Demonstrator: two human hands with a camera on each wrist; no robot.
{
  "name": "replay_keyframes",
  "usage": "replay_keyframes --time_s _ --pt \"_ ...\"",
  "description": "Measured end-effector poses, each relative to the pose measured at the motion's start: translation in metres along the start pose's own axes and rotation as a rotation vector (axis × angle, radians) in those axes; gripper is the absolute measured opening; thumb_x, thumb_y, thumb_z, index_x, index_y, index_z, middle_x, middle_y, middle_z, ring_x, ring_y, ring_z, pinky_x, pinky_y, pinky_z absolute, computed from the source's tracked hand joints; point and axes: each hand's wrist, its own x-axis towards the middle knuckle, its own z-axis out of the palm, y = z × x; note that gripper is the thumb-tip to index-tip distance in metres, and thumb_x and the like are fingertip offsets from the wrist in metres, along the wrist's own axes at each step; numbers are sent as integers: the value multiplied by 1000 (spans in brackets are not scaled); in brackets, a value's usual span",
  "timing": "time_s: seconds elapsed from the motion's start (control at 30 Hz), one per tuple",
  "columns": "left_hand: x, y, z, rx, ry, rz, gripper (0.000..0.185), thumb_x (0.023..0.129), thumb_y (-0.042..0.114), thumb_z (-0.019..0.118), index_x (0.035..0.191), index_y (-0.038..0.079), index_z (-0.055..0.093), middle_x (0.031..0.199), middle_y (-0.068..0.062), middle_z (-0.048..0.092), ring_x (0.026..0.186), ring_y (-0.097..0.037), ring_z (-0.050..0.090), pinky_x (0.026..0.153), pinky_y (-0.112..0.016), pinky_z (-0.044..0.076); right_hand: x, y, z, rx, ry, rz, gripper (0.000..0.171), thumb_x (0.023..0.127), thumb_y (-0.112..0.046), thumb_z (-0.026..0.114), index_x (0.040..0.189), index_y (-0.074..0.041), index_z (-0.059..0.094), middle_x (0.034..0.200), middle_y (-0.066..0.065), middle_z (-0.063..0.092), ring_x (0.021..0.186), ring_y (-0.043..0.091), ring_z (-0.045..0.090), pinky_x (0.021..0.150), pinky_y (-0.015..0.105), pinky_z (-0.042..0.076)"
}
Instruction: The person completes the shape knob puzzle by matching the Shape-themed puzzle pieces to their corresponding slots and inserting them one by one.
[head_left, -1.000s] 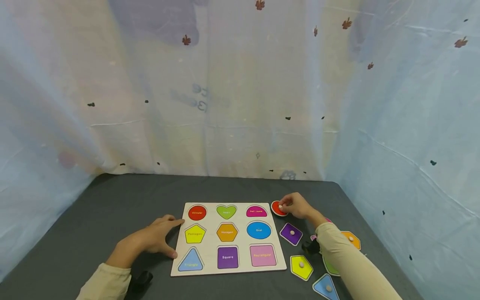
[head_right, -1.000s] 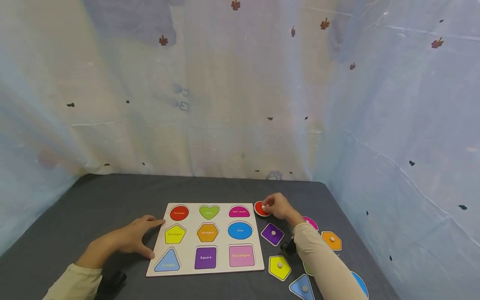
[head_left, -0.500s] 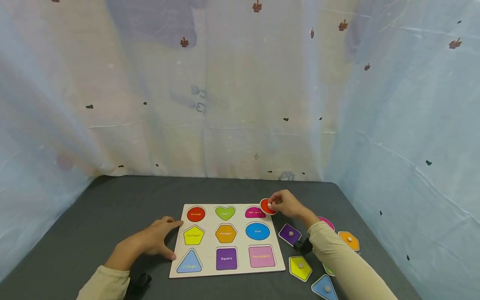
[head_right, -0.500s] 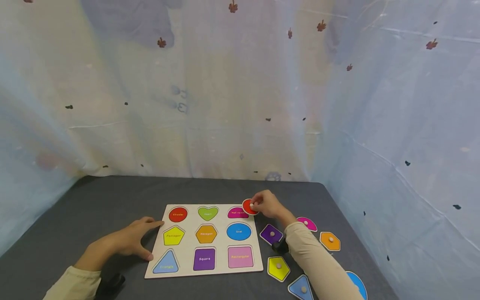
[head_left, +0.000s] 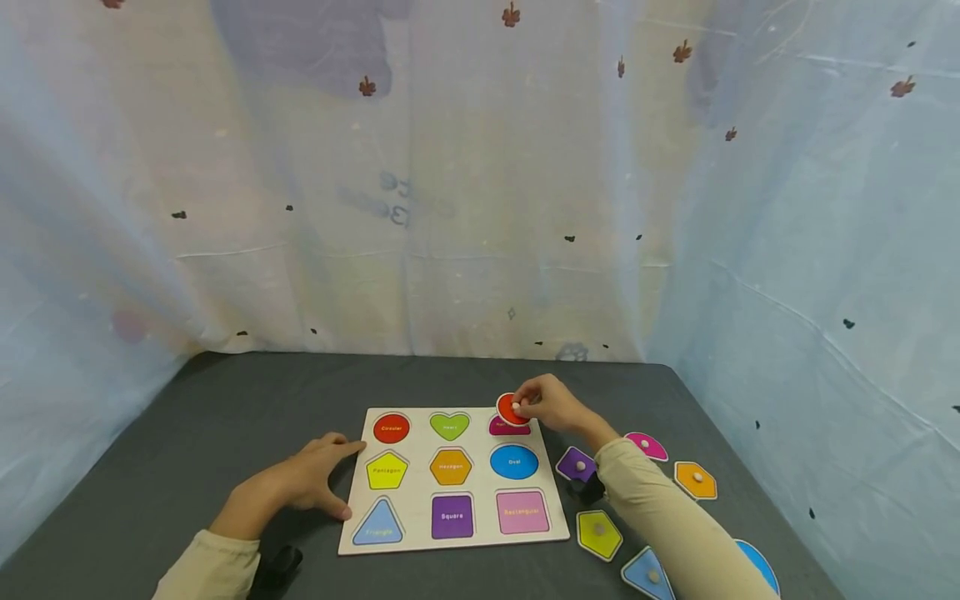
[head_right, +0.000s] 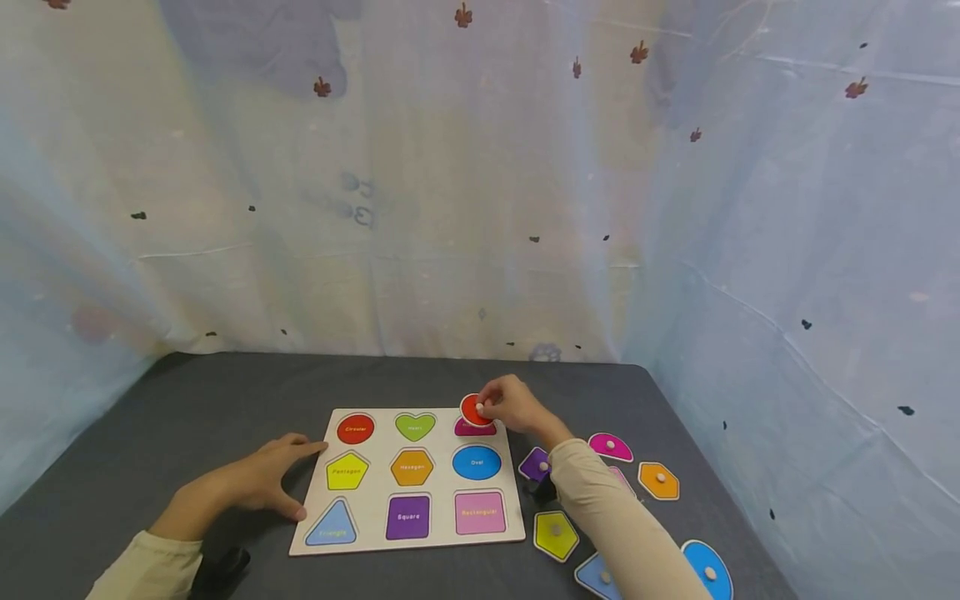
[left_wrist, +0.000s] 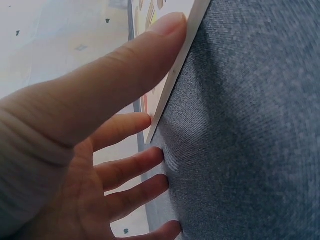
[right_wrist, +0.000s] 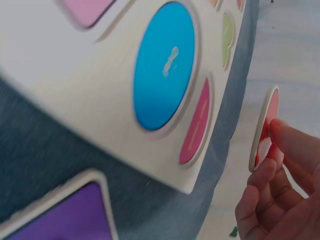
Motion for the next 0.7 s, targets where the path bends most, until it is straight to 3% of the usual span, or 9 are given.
replay_keyframes --time_s 0.7 --pt "-3 3 -3 -2 -1 15 100 65 32 96 149 9 48 146 -22 45 131 -43 45 106 -66 42 20 -50 32 34 -39 -28 13 94 -10 71 103 -1 75 88 10 65 77 17 56 71 22 53"
